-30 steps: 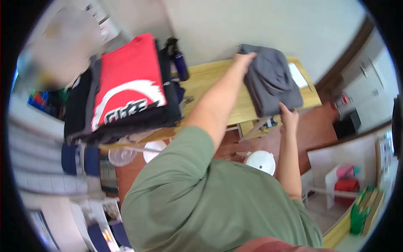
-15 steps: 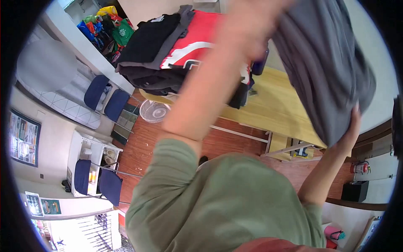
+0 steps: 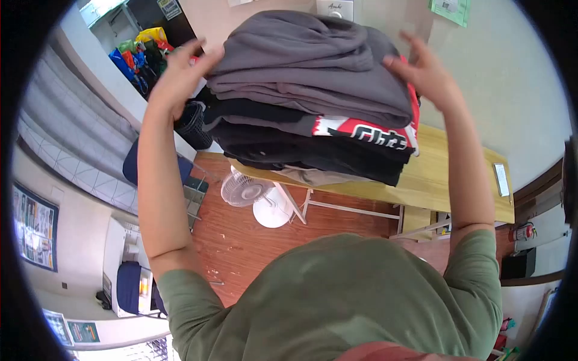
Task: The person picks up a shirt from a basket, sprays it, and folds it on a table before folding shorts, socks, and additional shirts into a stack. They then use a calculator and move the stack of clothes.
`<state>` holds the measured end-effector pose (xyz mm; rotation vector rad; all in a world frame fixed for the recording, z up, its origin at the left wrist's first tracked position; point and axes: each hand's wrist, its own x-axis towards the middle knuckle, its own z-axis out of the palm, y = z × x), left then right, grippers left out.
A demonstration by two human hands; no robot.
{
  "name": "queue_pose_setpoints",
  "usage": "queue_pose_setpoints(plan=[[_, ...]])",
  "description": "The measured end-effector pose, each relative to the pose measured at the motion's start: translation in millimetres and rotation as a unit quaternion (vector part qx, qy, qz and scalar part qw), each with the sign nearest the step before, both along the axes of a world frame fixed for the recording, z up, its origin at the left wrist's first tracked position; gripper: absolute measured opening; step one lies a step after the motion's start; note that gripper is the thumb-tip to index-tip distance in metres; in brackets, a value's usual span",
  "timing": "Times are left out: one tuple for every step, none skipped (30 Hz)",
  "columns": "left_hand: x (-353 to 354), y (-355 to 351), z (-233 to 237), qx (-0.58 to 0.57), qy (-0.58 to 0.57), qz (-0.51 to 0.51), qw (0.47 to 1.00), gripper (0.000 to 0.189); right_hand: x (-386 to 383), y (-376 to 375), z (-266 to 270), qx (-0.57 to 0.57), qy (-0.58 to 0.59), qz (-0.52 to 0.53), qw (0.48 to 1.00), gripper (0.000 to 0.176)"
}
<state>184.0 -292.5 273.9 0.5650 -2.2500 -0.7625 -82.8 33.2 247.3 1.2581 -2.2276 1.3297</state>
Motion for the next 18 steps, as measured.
queue_pose_setpoints(plan=[[-5, -7, 18, -0.087, 0.056, -0.030, 0.994, 0.060, 7, 4, 15, 0.035, 0.166, -0.076, 0.982, 0.076], [-11, 2, 40, -0.244, 0.080, 0.007, 0.966, 0.056, 15, -3, 36, -0.015, 0.310, -0.020, 0.950, 0.079], [-20, -10, 53, -0.446, 0.057, -0.060, 0.891, 0.053, 39, -13, 44, 0.014, 0.336, -0.027, 0.941, 0.077], [-36, 0, 58, -0.361, -0.009, -0.112, 0.926, 0.053, 69, -28, 48, 0.044, 0.359, -0.034, 0.932, 0.076], [-57, 9, 51, -0.344, -0.056, -0.146, 0.926, 0.055, 76, -42, 50, 0.114, 0.318, 0.003, 0.941, 0.075], [-79, 17, 43, -0.324, -0.103, -0.177, 0.924, 0.056, 82, -57, 52, 0.184, 0.272, 0.036, 0.944, 0.074], [-99, 13, 21, -0.376, -0.124, -0.192, 0.898, 0.058, 64, -73, 57, 0.286, 0.155, 0.109, 0.939, 0.074], [-109, 4, 0, -0.325, -0.125, -0.217, 0.912, 0.063, 43, -93, 40, 0.293, 0.103, 0.125, 0.942, 0.080], [-112, 2, -3, -0.211, -0.147, -0.224, 0.940, 0.064, 27, -107, 20, 0.297, 0.048, 0.140, 0.943, 0.086], [-112, 0, -6, -0.096, -0.173, -0.230, 0.953, 0.066, 23, -114, 17, 0.292, -0.018, 0.162, 0.942, 0.090], [-117, -6, -11, 0.022, -0.200, -0.232, 0.952, 0.068, 21, -121, 13, 0.285, -0.085, 0.182, 0.937, 0.094], [-123, -13, -21, 0.065, -0.181, -0.258, 0.947, 0.069, 21, -126, 10, 0.312, -0.079, 0.169, 0.932, 0.095], [-125, -18, -31, 0.090, -0.169, -0.251, 0.949, 0.068, 26, -129, 6, 0.303, -0.059, 0.170, 0.936, 0.083], [-117, -12, -35, 0.111, -0.157, -0.244, 0.950, 0.067, 34, -129, 4, 0.291, -0.038, 0.168, 0.941, 0.072], [-112, -8, -34, 0.128, -0.140, -0.239, 0.952, 0.067, 37, -129, 6, 0.278, -0.010, 0.163, 0.947, 0.061], [-112, -6, -31, 0.129, -0.139, -0.239, 0.952, 0.065, 31, -129, 8, 0.258, 0.014, 0.165, 0.952, 0.059], [-111, -5, -30, 0.132, -0.140, -0.238, 0.952, 0.064, 23, -127, 6, 0.239, 0.035, 0.167, 0.956, 0.058], [-113, -6, -30, 0.137, -0.145, -0.235, 0.951, 0.063, 19, -119, 2, 0.221, 0.052, 0.172, 0.958, 0.057]])
